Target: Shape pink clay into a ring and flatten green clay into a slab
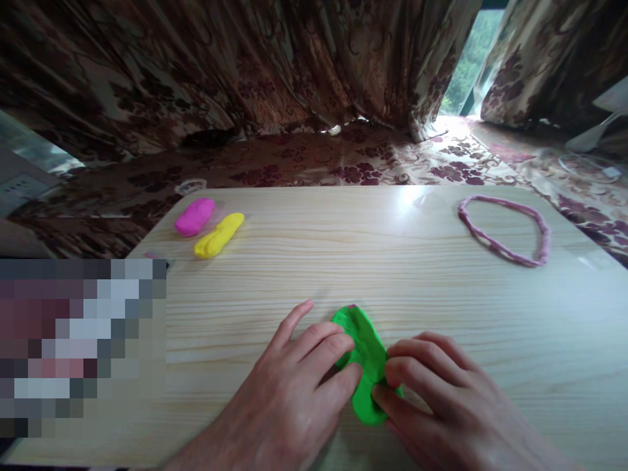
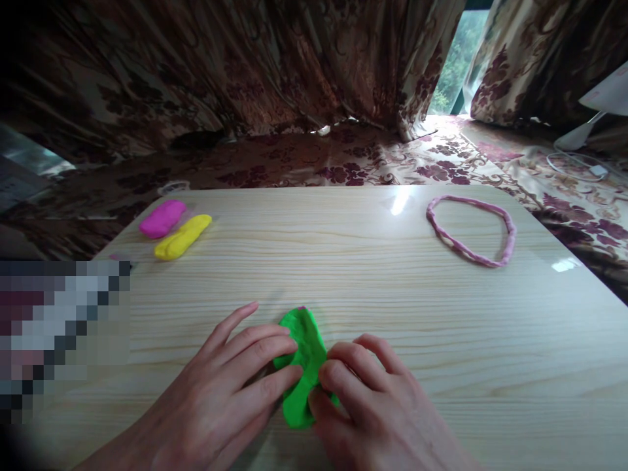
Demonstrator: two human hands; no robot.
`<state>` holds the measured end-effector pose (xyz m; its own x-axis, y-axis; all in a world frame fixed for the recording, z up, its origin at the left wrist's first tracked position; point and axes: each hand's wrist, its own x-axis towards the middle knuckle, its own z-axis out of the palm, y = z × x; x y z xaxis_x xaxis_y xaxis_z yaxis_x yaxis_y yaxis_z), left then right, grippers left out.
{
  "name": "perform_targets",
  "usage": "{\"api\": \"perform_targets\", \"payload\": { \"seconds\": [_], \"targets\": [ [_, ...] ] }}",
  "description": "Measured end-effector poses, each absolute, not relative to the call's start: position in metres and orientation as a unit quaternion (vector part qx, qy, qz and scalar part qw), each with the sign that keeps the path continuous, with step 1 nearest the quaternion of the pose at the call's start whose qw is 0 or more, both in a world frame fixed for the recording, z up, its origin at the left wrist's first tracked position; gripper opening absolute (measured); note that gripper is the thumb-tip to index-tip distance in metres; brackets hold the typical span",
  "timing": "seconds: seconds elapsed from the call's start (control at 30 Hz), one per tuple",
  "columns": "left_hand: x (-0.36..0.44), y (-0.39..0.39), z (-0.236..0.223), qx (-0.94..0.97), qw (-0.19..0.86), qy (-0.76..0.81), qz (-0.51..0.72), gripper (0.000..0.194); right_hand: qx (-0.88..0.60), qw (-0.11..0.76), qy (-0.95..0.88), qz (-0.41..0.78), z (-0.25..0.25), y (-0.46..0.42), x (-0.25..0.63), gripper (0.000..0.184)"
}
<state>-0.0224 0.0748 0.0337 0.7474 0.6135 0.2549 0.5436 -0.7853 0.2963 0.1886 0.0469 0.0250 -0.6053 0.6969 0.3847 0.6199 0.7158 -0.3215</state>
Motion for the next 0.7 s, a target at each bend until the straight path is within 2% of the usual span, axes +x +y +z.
{"api": "perform_targets", "payload": {
  "seconds": [0.1,0.23,0.37,0.47,0.6,0.7],
  "targets": [
    [-0.022,0.076,0.035,0.930,0.099,0.311,0.171,0.023,-0.366,0.213,-0.901,0.098,0.031,0.049,0.191,0.008],
    [-0.022,0.076,0.038,0.930,0.102,0.310,0.169,0.023,-0.367,0.193,-0.905,0.097,0.040,0.049,0.199,0.020],
    [-0.023,0.075,0.039,0.929,0.119,0.313,0.155,0.025,-0.369,0.183,-0.906,0.100,0.041,0.049,0.202,0.018],
    [-0.025,0.076,0.038,0.929,0.125,0.309,0.160,0.027,-0.376,0.169,-0.905,0.105,0.044,0.051,0.203,0.024],
    [-0.025,0.079,0.035,0.927,0.119,0.312,0.172,0.029,-0.374,0.183,-0.905,0.090,0.050,0.051,0.207,0.032],
    [-0.024,0.078,0.035,0.923,0.113,0.321,0.182,0.024,-0.363,0.206,-0.904,0.089,0.048,0.050,0.205,0.028]
  ]
}}
